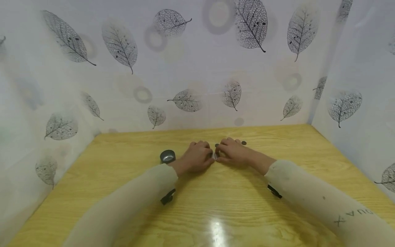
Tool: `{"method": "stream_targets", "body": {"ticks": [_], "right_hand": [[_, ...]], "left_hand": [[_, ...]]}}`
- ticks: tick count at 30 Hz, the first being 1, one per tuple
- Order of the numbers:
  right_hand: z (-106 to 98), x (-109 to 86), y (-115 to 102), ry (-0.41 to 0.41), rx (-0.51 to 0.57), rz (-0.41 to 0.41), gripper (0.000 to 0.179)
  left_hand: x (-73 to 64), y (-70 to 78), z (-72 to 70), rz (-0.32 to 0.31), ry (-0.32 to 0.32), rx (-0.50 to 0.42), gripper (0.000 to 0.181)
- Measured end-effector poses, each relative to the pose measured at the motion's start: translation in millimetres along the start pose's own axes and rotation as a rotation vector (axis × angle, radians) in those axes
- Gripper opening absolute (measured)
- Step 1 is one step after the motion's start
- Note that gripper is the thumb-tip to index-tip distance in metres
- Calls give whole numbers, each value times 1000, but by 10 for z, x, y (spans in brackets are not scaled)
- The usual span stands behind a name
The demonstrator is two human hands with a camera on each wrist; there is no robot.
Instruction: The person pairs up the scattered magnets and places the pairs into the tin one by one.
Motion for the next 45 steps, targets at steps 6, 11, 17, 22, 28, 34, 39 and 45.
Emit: {"method": "stream_targets", "body": {"ticks": [6, 11, 17, 22, 28, 34, 39, 45], "right_hand": [[-49, 8, -54, 0, -26, -16, 29], [-28, 17, -47, -5, -32, -1, 29], [22, -20, 27, -4, -10, 32, 35], [38, -18, 33, 2, 14, 21, 44], [78, 2, 31, -20, 41, 28, 39], [102, 53, 39, -42, 70, 58, 33], [120, 103, 41, -70, 58, 79, 33], [132, 150, 35, -109, 28, 85, 33]], "left_hand": [[-15, -5, -53, 5, 19, 8, 32], [-32, -28, -50, -19, 7, 25, 34], [-56, -30, -43, -36, 3, 59, 42], [-94, -100, -31, -78, -7, 85, 46], [-177, -202, -52, -106, -5, 54, 45], [-299, -401, -92, -162, 36, 42, 43], [-396, -528, -174, -183, 116, 31, 41], [-534, -644, -256, -189, 184, 7, 41]]}}
Point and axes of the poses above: each hand's wrist, its own x-axis towards the middle knuckle, its own z-axis out of the palm, y = z × x, the point moved 10 cm from there along x, towards the middle knuckle, and after that the axes turned 13 degrees about x, right-handed, at the moved point
